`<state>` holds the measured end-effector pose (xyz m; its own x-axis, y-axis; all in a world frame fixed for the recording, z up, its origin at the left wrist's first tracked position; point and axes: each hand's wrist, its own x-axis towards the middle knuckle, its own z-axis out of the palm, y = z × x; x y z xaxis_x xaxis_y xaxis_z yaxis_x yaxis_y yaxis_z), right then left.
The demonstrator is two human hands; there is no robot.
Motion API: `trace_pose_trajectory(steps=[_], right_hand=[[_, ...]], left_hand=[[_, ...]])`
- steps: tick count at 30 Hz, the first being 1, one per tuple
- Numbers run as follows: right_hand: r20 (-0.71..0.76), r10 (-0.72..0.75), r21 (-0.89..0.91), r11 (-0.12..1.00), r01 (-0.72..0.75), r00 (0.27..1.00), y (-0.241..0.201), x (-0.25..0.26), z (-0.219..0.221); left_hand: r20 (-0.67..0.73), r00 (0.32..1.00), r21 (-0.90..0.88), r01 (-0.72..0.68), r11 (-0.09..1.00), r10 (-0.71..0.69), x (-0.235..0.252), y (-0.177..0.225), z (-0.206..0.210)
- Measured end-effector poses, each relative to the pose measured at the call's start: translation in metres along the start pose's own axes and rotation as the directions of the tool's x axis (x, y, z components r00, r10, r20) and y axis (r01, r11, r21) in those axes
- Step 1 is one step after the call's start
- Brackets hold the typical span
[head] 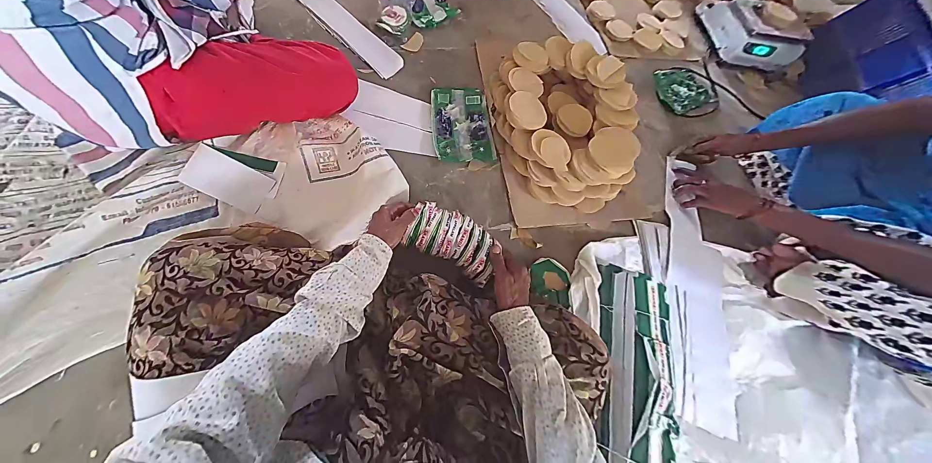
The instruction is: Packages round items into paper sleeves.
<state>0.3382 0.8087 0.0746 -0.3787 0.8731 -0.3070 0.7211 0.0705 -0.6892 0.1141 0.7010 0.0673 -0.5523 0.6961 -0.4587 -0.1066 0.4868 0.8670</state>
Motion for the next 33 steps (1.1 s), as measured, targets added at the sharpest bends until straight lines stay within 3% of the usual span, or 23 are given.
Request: trace_pose_trajectory(steps=[15,25,33], right_hand=[[0.108,0.039,-0.011,0.999,-0.038,0.993,-0.011,0.000,-0.009],[0.057,-0.006,0.093,0.996,0.000,0.998,0.008,0.003,0.000],[0.085,0.007,0.134,0.991,-0.019,0.996,0.012,0.005,-0.001]], left_hand=[[-0.006,0.998,0.384,0.055,0.922,-0.058,-0.004,0.028,0.010],[-0.064,0.993,0.475,0.116,0.872,-0.097,-0.019,0.043,0.030],[-0.139,0.989,0.509,0.108,0.854,-0.042,-0.017,0.035,0.046]])
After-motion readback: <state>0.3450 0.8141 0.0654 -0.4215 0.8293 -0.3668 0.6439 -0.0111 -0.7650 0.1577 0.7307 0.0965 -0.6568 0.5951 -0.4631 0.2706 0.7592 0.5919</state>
